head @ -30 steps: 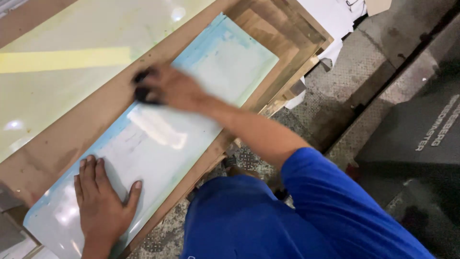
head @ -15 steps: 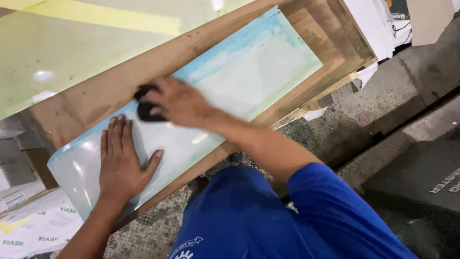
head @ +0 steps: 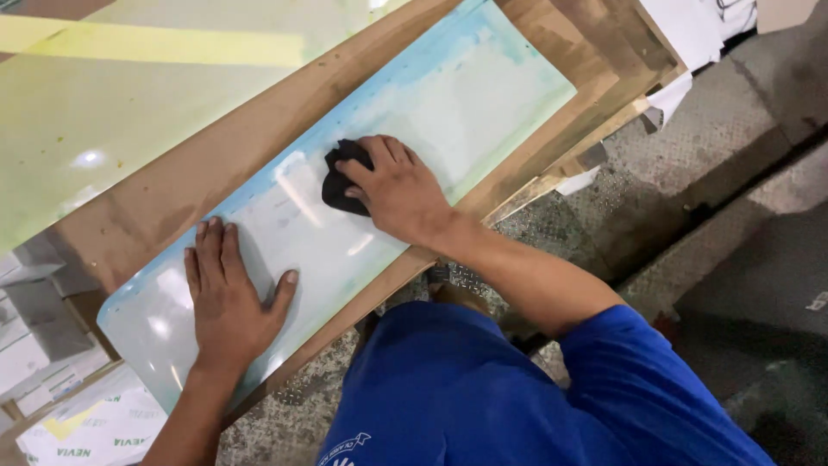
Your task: Cleaning a printing plate with a cloth and solvent.
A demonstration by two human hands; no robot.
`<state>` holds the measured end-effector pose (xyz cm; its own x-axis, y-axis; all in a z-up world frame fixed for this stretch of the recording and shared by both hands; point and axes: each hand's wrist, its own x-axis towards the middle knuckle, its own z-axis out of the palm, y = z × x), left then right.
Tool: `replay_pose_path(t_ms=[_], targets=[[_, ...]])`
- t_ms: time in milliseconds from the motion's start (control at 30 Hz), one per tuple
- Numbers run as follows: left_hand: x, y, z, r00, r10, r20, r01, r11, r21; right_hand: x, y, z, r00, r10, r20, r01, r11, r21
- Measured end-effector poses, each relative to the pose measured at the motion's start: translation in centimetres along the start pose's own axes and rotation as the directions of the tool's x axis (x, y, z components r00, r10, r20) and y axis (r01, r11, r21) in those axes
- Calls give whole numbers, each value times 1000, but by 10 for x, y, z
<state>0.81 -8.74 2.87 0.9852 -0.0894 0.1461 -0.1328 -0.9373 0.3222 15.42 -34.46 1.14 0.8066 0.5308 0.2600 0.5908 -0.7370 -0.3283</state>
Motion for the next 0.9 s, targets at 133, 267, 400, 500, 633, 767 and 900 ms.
replay_pose_path(t_ms=[133,267,400,500,633,767,900], targets=[[25,23,20,1000,-6,1,6,1000,-3,-8,61,-24,989,147,-2,-147,989,-8],[76,62,46,992,118,41,-111,984,-139,-15,178,-53,938,325,-118,-337,936,-106],[101,89,37,984,169,49,-155,965,-209,-34,280,-79,915,328,-233,-359,928,-102],[83,71,11,986,164,41,-153,968,-201,-37,352,-78,920,262,-290,-307,944,-120],[31,-3,-18,999,-12,30,13,999,-31,-40,384,-80,949,195,-248,-248,947,-204],[-14,-61,-17,986,-166,-10,166,982,96,-28,367,-79,911,311,-271,-380,888,-261],[-21,-72,-13,983,-175,-54,179,980,82,12,294,-7,893,321,-314,-417,852,-315]])
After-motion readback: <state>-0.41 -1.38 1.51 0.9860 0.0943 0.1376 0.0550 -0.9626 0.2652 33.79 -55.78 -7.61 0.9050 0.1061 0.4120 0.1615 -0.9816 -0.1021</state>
